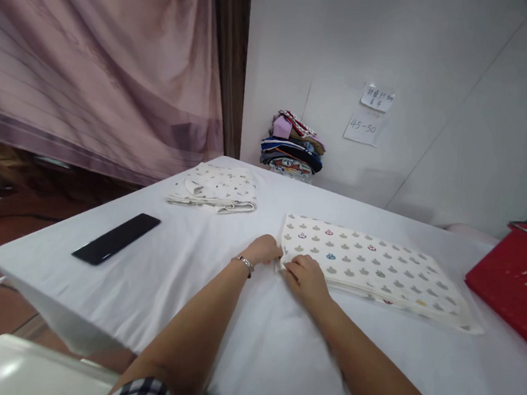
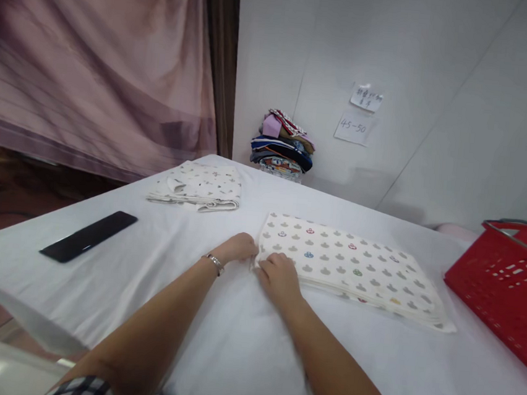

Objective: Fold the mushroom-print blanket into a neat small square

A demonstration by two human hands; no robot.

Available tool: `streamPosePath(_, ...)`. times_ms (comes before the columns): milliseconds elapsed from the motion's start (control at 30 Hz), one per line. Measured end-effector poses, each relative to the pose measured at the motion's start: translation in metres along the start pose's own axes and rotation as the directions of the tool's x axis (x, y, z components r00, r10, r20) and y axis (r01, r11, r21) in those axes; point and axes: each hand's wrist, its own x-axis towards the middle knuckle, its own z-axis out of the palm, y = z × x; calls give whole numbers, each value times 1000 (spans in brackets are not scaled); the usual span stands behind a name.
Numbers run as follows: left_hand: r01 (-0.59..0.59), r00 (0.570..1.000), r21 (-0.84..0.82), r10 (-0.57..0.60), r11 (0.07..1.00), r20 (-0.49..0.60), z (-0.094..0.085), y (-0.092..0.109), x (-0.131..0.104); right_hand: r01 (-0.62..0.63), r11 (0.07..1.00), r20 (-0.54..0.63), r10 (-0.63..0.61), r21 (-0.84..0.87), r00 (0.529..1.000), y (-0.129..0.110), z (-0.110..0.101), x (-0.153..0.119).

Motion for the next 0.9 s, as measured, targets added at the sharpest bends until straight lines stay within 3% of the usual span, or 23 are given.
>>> streamPosePath(133, -3, 999, -22, 1, 1000, -54, 5, -2, 3, 5, 998, 40, -2, -66, 999, -4, -2, 3)
streamPosePath(233, 0, 987, -31, -6, 1000, -163, 9, -2, 4, -12, 997, 48, 15, -76, 999, -6, -2, 4)
streamPosePath(433, -15, 931, -38, 0, 999, -365, 25, 4, 5, -18, 997, 60, 22, -72, 998, -6, -3, 5)
streamPosePath(533, -78, 888, 8, 73, 997, -453, 32, 4, 6, -46, 999, 68, 48, -18, 997, -10, -8, 4)
streamPosePath(600, -113, 872, 104, 148, 988, -466, 35, 2, 8, -77, 996, 76, 74, 35, 994, -12, -10, 3)
streamPosePath(733, -103, 894, 210, 183, 972, -408, 36, 0, 11, -132, 976, 117, 113, 175, 987, -6, -17, 5)
streamPosePath(900, -89, 906, 188, 158, 978, -393, 31, 3, 10, -283, 920, 50, 280, 269, 959, 38, -41, 25)
